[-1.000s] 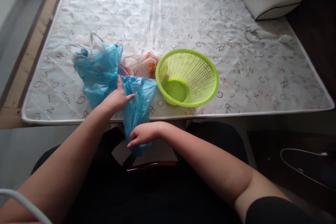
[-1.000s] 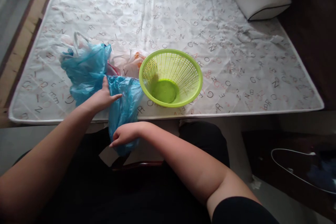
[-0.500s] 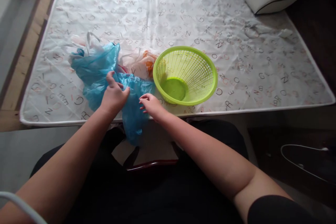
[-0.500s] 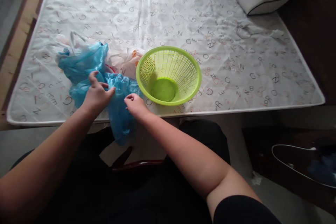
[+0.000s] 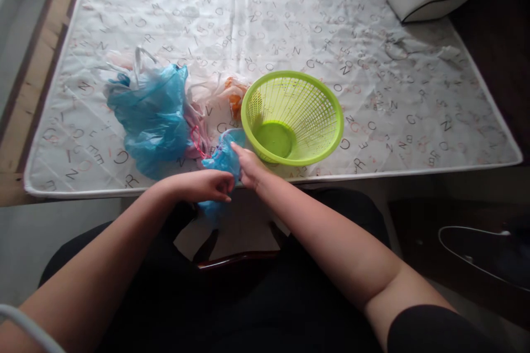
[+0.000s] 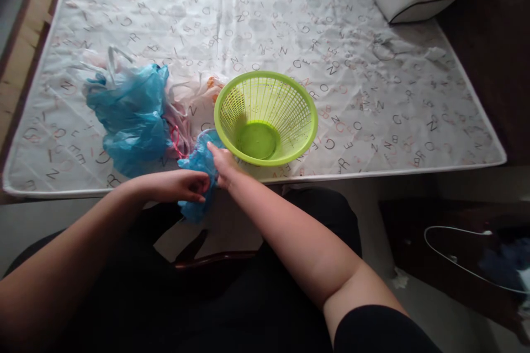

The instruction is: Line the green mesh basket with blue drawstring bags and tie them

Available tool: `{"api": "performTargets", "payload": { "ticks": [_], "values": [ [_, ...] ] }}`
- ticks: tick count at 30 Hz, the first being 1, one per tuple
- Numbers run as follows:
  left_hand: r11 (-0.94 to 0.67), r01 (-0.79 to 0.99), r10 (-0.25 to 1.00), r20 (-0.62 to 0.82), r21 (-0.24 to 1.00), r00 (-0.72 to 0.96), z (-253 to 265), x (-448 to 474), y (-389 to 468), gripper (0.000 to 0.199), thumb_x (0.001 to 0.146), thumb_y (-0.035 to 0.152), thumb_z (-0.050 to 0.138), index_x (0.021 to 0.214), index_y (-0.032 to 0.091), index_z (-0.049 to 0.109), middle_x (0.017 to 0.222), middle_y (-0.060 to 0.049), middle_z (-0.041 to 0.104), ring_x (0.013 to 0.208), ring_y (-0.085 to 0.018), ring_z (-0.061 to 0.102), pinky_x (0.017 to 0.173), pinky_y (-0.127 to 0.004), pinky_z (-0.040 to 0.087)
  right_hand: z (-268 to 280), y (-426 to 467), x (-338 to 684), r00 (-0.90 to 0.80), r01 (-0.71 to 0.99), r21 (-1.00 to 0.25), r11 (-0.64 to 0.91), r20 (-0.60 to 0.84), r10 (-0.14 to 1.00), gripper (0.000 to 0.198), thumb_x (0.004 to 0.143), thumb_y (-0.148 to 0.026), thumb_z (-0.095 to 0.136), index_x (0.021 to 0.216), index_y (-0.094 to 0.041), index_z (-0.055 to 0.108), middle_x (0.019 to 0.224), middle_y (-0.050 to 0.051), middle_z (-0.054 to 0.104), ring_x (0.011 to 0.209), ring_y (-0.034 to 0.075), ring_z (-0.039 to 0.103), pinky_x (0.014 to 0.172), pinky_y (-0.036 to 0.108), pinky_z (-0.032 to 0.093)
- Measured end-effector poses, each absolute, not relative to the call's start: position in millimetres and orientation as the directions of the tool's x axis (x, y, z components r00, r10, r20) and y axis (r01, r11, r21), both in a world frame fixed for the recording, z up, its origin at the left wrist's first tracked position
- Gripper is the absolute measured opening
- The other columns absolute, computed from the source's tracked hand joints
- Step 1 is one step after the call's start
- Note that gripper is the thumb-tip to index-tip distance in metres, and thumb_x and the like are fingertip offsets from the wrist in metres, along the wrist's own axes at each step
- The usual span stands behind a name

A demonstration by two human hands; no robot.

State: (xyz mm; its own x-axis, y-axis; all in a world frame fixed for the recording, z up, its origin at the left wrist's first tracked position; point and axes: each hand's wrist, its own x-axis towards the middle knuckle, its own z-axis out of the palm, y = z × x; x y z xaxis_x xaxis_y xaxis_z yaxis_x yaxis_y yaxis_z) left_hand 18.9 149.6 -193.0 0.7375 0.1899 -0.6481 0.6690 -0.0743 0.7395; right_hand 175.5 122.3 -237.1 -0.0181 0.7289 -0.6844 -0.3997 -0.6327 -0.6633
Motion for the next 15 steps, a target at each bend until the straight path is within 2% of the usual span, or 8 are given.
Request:
{"api": "performTargets", "payload": {
  "ticks": [3, 6, 7, 9, 10, 11, 13, 15],
  "values": [
    [-0.100, 0.678, 0.129, -0.666, 0.728, 0.734, -184.1, 27.9, 136.3, 0.032, 0.085, 0.049, 0.076, 0.098, 0.021, 0.066, 0.084, -0.002, 0.070, 0.074, -0.018, 0.060, 0.064, -0.028, 0.045, -237.8, 120.3, 173.4, -0.037, -0.408, -0.620, -0.670, -0.722, 0.691, 0.016, 0.095, -0.030, 0.074, 0.099, -0.021, 0.061, 0.082, -0.003, 0.066, 0.070, 0.013, 0.061, 0.066, 0.025, 0.051],
    [-0.071, 0.667, 0.092, -0.661, 0.742, 0.745, -166.6, 20.8, 139.3, 0.034, 0.087, 0.055, 0.076, 0.092, 0.021, 0.072, 0.083, -0.003, 0.074, 0.076, -0.020, 0.065, 0.067, -0.029, 0.049, -233.2, 118.4, 173.0, -0.029, -0.332, -0.668, -0.666, -0.698, 0.715, 0.008, 0.089, -0.016, 0.068, 0.093, -0.021, 0.063, 0.074, -0.006, 0.063, 0.063, 0.012, 0.055, 0.061, 0.024, 0.044],
    [-0.032, 0.655, 0.175, -0.640, 0.755, 0.748, -160.9, 14.6, 143.7, 0.036, 0.087, 0.057, 0.075, 0.086, 0.021, 0.072, 0.079, -0.004, 0.073, 0.074, -0.020, 0.066, 0.066, -0.029, 0.050, -230.8, 118.2, 173.6, -0.035, -0.329, -0.677, -0.658, -0.688, 0.725, 0.008, 0.088, -0.014, 0.065, 0.091, -0.022, 0.063, 0.073, -0.006, 0.061, 0.062, 0.012, 0.054, 0.061, 0.024, 0.043],
    [0.047, 0.589, 0.564, -0.508, 0.807, 0.651, -153.1, -0.3, 155.8, 0.042, 0.091, 0.060, 0.069, 0.075, 0.021, 0.067, 0.068, -0.003, 0.066, 0.064, -0.018, 0.061, 0.060, -0.030, 0.049, -225.7, 118.2, 175.0, -0.048, -0.347, -0.675, -0.651, -0.680, 0.731, 0.010, 0.085, -0.012, 0.062, 0.086, -0.022, 0.061, 0.070, -0.007, 0.058, 0.062, 0.012, 0.053, 0.060, 0.023, 0.042],
    [0.059, 0.544, 0.783, -0.377, 0.837, 0.495, -152.0, -7.7, 162.7, 0.044, 0.094, 0.060, 0.064, 0.073, 0.021, 0.064, 0.063, -0.002, 0.061, 0.060, -0.017, 0.057, 0.058, -0.030, 0.047, -223.5, 118.4, 175.5, -0.054, -0.366, -0.668, -0.648, -0.680, 0.732, 0.011, 0.084, -0.011, 0.062, 0.085, -0.022, 0.060, 0.070, -0.007, 0.057, 0.063, 0.012, 0.053, 0.061, 0.023, 0.042],
    [0.044, 0.513, 0.932, -0.220, 0.857, 0.287, -152.9, -14.3, 169.7, 0.043, 0.097, 0.058, 0.061, 0.074, 0.022, 0.062, 0.062, -0.001, 0.058, 0.057, -0.015, 0.053, 0.056, -0.029, 0.045, -221.7, 118.6, 175.7, -0.056, -0.385, -0.659, -0.646, -0.681, 0.730, 0.012, 0.083, -0.011, 0.061, 0.084, -0.022, 0.060, 0.070, -0.007, 0.056, 0.064, 0.012, 0.053, 0.061, 0.023, 0.043],
    [0.025, 0.555, 1.000, -0.012, 0.832, -0.027, -160.6, -24.6, 182.6, 0.035, 0.098, 0.051, 0.060, 0.082, 0.021, 0.065, 0.068, -0.002, 0.062, 0.061, -0.015, 0.054, 0.061, -0.030, 0.046, -219.9, 118.7, 174.8, -0.061, -0.425, -0.650, -0.631, -0.674, 0.736, 0.013, 0.081, -0.010, 0.059, 0.084, -0.023, 0.059, 0.072, -0.006, 0.057, 0.066, 0.012, 0.054, 0.064, 0.022, 0.045],
    [0.106, 0.677, 0.994, -0.071, 0.729, -0.080, -173.9, -31.0, 192.5, 0.029, 0.094, 0.048, 0.069, 0.096, 0.019, 0.071, 0.080, -0.005, 0.071, 0.074, -0.020, 0.066, 0.073, -0.033, 0.053, -220.9, 118.5, 172.5, -0.079, -0.472, -0.648, -0.598, -0.644, 0.761, 0.013, 0.081, -0.011, 0.059, 0.087, -0.022, 0.062, 0.077, -0.005, 0.062, 0.071, 0.012, 0.058, 0.069, 0.023, 0.049]
  ]
}}
